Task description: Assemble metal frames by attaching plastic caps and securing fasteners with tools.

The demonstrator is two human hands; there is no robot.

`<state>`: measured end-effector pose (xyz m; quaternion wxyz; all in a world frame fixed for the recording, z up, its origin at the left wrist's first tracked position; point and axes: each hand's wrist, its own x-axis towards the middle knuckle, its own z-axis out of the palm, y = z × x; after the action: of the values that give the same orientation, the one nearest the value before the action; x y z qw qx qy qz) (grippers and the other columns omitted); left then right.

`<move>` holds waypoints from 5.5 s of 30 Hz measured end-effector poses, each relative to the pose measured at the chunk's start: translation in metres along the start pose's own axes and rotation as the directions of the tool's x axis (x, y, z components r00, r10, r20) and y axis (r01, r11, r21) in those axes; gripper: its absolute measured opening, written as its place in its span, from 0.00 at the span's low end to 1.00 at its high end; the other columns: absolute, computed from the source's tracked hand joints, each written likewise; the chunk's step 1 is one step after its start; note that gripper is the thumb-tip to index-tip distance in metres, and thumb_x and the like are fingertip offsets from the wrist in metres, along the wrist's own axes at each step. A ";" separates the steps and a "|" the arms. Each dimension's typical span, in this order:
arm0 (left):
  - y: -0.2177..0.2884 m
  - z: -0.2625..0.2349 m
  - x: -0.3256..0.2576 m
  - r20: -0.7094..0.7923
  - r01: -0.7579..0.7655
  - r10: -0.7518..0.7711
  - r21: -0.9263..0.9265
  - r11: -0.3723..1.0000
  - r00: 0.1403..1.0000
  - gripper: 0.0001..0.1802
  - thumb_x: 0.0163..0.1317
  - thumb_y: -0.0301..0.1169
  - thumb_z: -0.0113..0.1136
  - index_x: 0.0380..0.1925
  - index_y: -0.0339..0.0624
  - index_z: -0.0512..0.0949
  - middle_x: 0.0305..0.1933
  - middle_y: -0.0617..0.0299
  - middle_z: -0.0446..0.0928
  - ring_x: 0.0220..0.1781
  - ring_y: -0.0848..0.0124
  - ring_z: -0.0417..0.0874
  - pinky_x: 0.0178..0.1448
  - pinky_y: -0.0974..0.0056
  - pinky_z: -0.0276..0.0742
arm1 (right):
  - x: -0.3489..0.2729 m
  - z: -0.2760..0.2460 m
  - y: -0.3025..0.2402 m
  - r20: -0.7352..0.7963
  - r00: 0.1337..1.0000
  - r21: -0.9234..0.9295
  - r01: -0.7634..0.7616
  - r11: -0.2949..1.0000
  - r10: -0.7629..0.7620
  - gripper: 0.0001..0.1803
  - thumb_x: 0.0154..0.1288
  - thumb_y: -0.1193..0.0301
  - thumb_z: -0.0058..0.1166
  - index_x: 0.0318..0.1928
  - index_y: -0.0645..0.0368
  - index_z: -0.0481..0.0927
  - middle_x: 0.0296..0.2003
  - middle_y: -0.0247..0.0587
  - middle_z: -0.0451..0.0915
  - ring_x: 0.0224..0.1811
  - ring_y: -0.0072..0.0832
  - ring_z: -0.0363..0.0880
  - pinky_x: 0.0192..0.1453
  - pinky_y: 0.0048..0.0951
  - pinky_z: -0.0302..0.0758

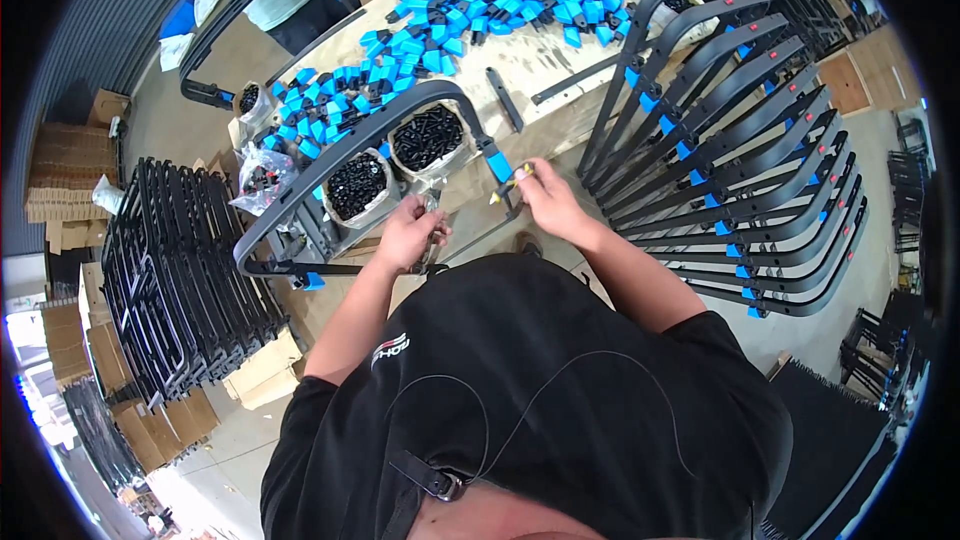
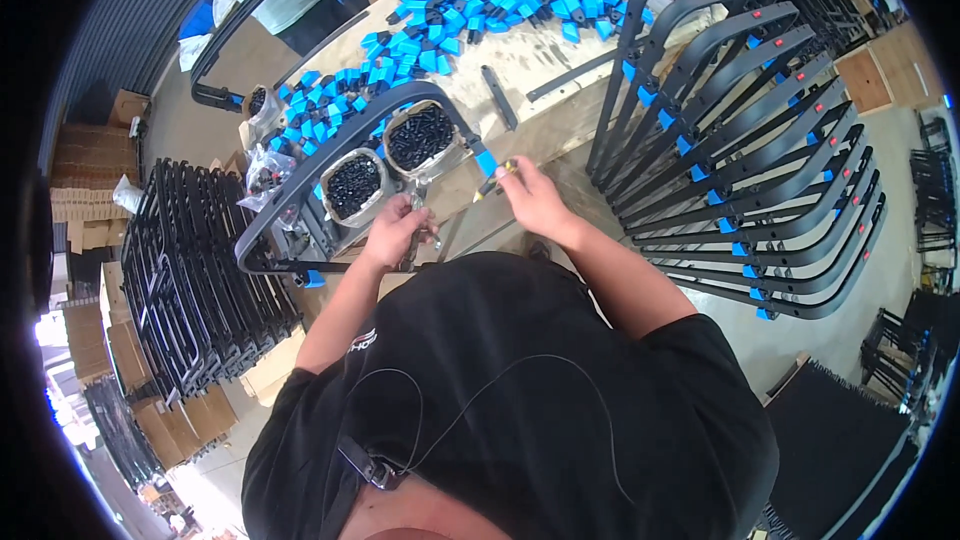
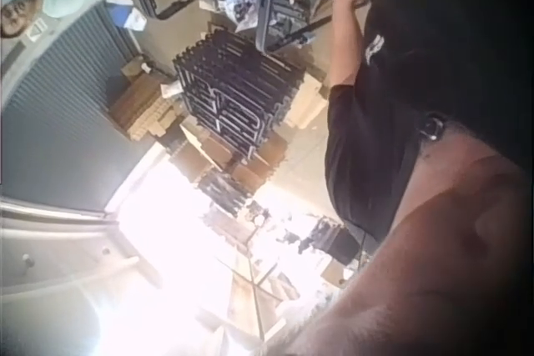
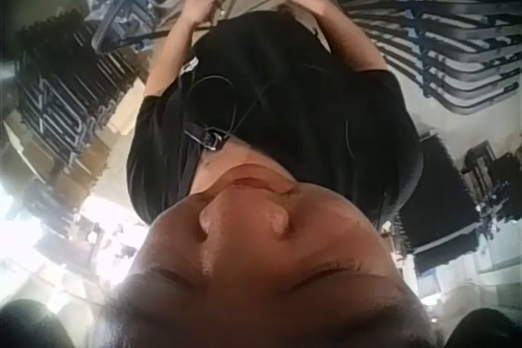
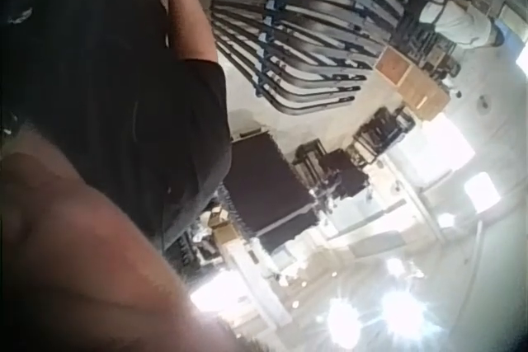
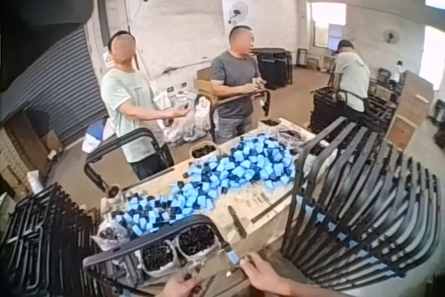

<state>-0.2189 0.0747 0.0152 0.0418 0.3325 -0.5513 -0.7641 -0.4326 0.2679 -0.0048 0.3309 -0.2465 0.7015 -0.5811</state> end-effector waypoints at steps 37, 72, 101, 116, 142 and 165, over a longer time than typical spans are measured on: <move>0.059 0.127 0.075 -0.137 0.162 -0.169 -0.056 0.985 0.976 0.12 0.64 0.26 0.63 0.47 0.38 0.76 0.35 0.59 0.81 0.32 0.72 0.82 0.32 0.68 0.74 | 0.117 -0.028 0.026 0.107 0.983 0.427 -0.180 0.886 0.148 0.12 0.73 0.65 0.47 0.43 0.62 0.76 0.34 0.40 0.81 0.34 0.26 0.80 0.42 0.30 0.77; 0.055 0.146 0.087 -0.193 0.475 -0.499 -0.161 0.865 0.845 0.08 0.67 0.25 0.54 0.39 0.28 0.71 0.27 0.54 0.76 0.18 0.67 0.76 0.20 0.60 0.73 | 0.119 -0.018 0.033 0.109 0.991 -0.007 -0.083 0.997 0.083 0.33 0.68 0.55 0.60 0.60 0.64 0.61 0.41 0.62 0.82 0.44 0.51 0.84 0.48 0.45 0.77; -0.018 0.167 0.091 -0.508 0.309 0.120 0.677 0.668 0.853 0.22 0.65 0.37 0.55 0.45 0.26 0.64 0.39 0.28 0.80 0.43 0.35 0.83 0.51 0.41 0.78 | 0.112 -0.021 -0.029 0.030 0.950 -0.188 -0.299 0.936 0.310 0.41 0.68 0.55 0.60 0.66 0.76 0.61 0.44 0.60 0.83 0.42 0.42 0.86 0.47 0.37 0.80; -0.039 0.127 0.130 -0.448 0.475 -0.186 0.718 0.508 0.875 0.26 0.62 0.47 0.57 0.35 0.29 0.84 0.39 0.37 0.84 0.46 0.48 0.88 0.53 0.50 0.82 | 0.089 -0.025 0.129 0.156 0.986 -0.110 -0.046 0.993 0.063 0.11 0.71 0.66 0.58 0.42 0.62 0.76 0.33 0.37 0.80 0.34 0.21 0.77 0.38 0.28 0.75; -0.007 0.129 0.062 -0.287 0.305 -0.232 0.240 0.922 0.929 0.16 0.64 0.40 0.62 0.29 0.37 0.82 0.25 0.55 0.80 0.25 0.67 0.81 0.30 0.61 0.76 | 0.054 -0.054 -0.009 0.212 0.821 0.089 -0.557 0.826 0.531 0.08 0.68 0.68 0.57 0.39 0.60 0.79 0.25 0.30 0.73 0.22 0.18 0.67 0.24 0.24 0.62; -0.066 -0.088 -0.045 -0.748 -0.142 0.079 -0.020 0.990 0.659 0.33 0.65 0.29 0.62 0.67 0.32 0.62 0.40 0.57 0.80 0.34 0.73 0.80 0.36 0.66 0.78 | 0.054 -0.048 0.021 -0.154 0.832 0.487 -0.405 0.774 0.532 0.07 0.72 0.68 0.48 0.32 0.49 0.69 0.17 0.25 0.61 0.13 0.19 0.58 0.14 0.25 0.54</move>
<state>-0.1154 0.0477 -0.0366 0.3224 0.5797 -0.4756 -0.5778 -0.5028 0.2641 -0.0294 0.4088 0.1040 0.6330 -0.6491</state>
